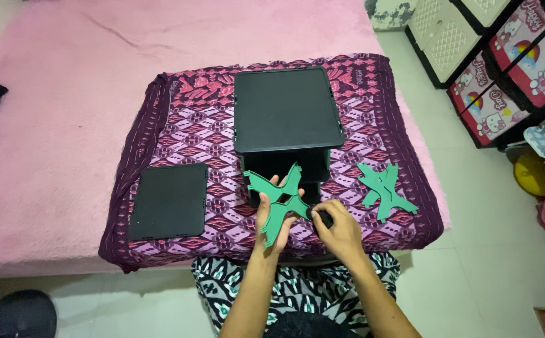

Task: The person smooths the edges of green X-shaped foam pieces using a black sanding block. They hold each piece in one hand and rub the edges with the block, then place the finished piece on a black tray. The person repeats this process with multiple foam pieces.

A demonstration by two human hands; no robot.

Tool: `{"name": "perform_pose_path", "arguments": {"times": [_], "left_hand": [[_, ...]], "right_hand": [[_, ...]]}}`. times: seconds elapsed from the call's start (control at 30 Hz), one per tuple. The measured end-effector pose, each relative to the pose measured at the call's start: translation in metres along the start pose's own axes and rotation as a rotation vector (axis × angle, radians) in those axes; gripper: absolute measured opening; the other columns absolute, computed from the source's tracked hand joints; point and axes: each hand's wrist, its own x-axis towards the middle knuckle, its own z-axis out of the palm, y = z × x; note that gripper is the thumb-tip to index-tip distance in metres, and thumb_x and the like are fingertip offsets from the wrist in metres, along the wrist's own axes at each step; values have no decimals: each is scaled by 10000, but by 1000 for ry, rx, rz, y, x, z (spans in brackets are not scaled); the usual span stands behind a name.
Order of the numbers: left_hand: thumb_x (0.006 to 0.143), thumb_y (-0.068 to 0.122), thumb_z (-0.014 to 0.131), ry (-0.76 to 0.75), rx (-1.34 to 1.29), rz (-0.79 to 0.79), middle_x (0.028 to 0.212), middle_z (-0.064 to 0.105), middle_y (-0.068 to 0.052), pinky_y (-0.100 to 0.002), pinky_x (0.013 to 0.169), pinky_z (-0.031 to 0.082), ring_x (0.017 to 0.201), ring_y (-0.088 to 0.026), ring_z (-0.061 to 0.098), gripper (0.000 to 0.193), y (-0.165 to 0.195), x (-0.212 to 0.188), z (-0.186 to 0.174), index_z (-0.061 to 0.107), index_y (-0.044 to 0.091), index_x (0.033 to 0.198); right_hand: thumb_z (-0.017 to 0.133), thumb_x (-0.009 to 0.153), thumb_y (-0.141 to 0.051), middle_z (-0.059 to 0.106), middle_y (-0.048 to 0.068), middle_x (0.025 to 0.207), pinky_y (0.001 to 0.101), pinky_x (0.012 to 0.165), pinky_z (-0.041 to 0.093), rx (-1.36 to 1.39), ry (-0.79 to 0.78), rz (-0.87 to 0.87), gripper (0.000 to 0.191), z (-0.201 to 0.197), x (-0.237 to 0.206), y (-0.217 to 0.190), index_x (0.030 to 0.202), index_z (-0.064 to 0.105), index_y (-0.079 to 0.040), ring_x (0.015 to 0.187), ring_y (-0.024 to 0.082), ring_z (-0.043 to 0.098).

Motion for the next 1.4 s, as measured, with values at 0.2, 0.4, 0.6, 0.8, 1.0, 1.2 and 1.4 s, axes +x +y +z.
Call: {"name": "perform_pose_path", "arguments": {"times": [0.2, 0.4, 0.6, 0.8, 1.0, 1.2, 1.4], "left_hand": [[1020, 528, 582, 30, -20, 48, 1578, 459, -175, -521, 1017, 530, 1306, -402, 566, 741, -12, 5, 4, 366, 104, 1587], [977, 509, 564, -38, -125, 1, 1512, 483, -108, -510, 961, 543, 1221, -334, 592, 701, -12, 8, 4, 352, 148, 1539], [1032, 545, 533, -9, 41, 102, 1568, 470, -187, -490, 1145, 483, 1356, -361, 561, 735, -13, -4, 1, 375, 68, 1569], [982, 601, 479, 25, 10, 6, 1567, 461, -121, -524, 975, 494, 1277, -345, 574, 720, -4, -6, -1, 363, 174, 1550], [986, 558, 545, 22, 45, 58, 1575, 453, -139, -550, 1002, 517, 1309, -377, 570, 730, 4, -4, -4, 382, 136, 1559], [992, 534, 549, 37, 27, 53, 1547, 477, -156, -530, 958, 563, 1265, -374, 599, 727, -7, 2, 3, 381, 102, 1552], [1000, 519, 551, 33, -102, -28, 1494, 502, -132, -490, 939, 558, 1189, -354, 624, 704, -17, 4, 11, 366, 136, 1560]], "right_hand": [[737, 878, -126, 713, 83, 998, 355, 825, 562, 260, -59, -260, 117, -7, -10, -28, 964, 702, -56, 920, 258, 719], [752, 859, -136, 712, 87, 985, 331, 766, 577, 213, -166, -286, 129, -1, -13, -54, 963, 722, -66, 885, 248, 735], [732, 893, -144, 705, 92, 1009, 352, 799, 567, 157, -5, -286, 130, 6, 8, -39, 996, 719, -64, 959, 293, 728], [729, 881, -195, 713, 60, 1004, 354, 746, 566, 73, -24, -78, 151, 5, 5, -20, 987, 724, -88, 894, 271, 729], [739, 876, -205, 721, 60, 1002, 356, 751, 550, -33, -77, -5, 145, -4, 2, -5, 976, 743, -99, 908, 278, 718], [737, 877, -147, 710, 68, 976, 341, 801, 558, 185, -22, -181, 126, -11, 0, -24, 965, 709, -61, 896, 259, 720], [743, 848, -116, 708, 75, 972, 323, 766, 559, 234, -126, -254, 121, -1, -15, -54, 951, 718, -57, 878, 256, 727]]}}
